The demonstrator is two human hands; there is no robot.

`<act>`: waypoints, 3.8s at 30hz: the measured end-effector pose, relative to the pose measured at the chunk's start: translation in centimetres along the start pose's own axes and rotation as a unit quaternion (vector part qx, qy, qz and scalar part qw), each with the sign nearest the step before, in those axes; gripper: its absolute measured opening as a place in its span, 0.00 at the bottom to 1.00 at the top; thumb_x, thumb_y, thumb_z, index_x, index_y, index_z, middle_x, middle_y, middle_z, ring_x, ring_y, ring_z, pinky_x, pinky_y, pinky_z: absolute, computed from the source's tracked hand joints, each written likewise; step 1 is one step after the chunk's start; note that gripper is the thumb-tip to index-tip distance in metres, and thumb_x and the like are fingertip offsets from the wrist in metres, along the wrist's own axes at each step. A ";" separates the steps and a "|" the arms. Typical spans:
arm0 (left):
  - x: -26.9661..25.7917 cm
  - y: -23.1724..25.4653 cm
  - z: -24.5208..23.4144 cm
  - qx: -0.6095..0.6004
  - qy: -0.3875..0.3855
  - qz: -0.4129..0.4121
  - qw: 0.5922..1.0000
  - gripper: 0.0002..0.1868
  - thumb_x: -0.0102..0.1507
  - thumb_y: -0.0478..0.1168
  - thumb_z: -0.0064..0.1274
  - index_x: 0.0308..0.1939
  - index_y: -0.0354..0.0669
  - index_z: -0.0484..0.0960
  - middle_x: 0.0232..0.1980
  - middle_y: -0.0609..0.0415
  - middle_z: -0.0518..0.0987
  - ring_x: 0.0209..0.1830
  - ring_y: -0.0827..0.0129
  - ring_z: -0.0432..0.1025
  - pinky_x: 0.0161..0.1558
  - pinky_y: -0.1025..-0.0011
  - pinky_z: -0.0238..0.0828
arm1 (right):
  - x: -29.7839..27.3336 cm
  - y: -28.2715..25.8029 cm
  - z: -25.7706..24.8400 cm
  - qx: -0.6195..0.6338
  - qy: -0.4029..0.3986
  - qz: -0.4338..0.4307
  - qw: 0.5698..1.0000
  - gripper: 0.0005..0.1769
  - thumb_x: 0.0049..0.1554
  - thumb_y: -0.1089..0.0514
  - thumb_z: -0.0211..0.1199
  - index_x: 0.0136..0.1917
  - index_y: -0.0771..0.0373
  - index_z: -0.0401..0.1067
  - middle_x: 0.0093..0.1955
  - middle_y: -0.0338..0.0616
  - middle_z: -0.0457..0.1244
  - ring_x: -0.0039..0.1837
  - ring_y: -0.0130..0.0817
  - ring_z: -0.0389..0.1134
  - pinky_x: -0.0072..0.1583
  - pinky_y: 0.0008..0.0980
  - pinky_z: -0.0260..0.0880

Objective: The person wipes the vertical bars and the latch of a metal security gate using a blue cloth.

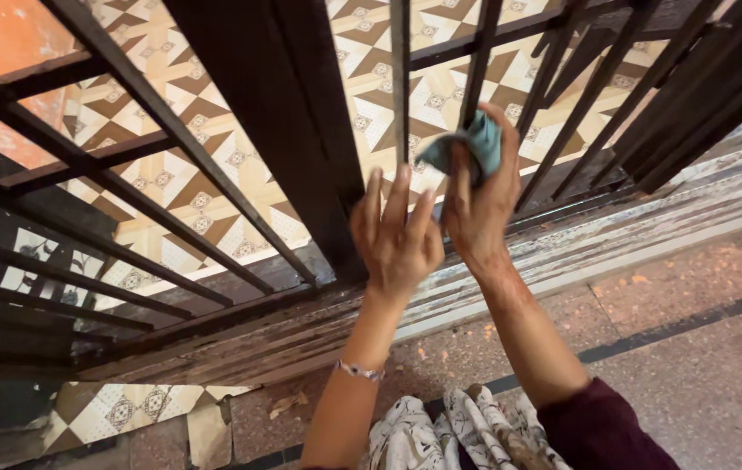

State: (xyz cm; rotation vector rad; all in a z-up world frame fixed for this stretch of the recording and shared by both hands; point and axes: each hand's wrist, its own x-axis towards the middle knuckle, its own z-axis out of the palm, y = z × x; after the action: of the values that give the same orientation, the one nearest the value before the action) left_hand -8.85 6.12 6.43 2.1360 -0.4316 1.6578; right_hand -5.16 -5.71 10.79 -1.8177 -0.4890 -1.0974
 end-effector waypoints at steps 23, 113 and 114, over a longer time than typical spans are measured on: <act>-5.1 -4.4 3.4 0.247 -0.070 0.117 0.959 0.31 0.76 0.39 0.47 0.81 0.64 0.56 0.79 0.52 0.64 0.71 0.62 0.73 0.81 0.58 0.31 | -14.3 10.0 4.7 -0.043 -0.049 0.127 0.990 0.28 0.57 0.60 0.70 0.66 0.65 0.61 0.51 0.59 0.67 0.52 0.57 0.72 0.53 0.47 0.71; -6.8 1.8 -13.5 -0.396 -0.249 -0.556 0.687 0.32 0.70 0.50 0.45 0.76 0.56 0.53 0.70 0.39 0.70 0.68 0.52 0.68 0.66 0.54 0.66 | -21.7 -5.7 3.0 0.374 -0.266 0.454 0.764 0.38 0.64 0.49 0.49 0.83 0.63 0.46 0.82 0.61 0.46 0.79 0.48 0.48 0.72 0.44 0.50; -7.7 1.8 -13.4 -0.404 -0.234 -0.541 0.700 0.30 0.71 0.47 0.46 0.76 0.54 0.56 0.67 0.39 0.75 0.66 0.53 0.71 0.65 0.55 0.68 | -21.4 -5.0 0.9 0.148 -0.386 0.266 0.871 0.38 0.62 0.51 0.52 0.81 0.64 0.47 0.80 0.64 0.46 0.78 0.53 0.50 0.69 0.49 0.56</act>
State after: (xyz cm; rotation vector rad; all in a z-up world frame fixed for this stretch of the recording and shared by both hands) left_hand -22.91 11.08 2.03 1.4868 0.0421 0.1439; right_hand -19.50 0.08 -4.92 -1.8913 -0.5229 0.1154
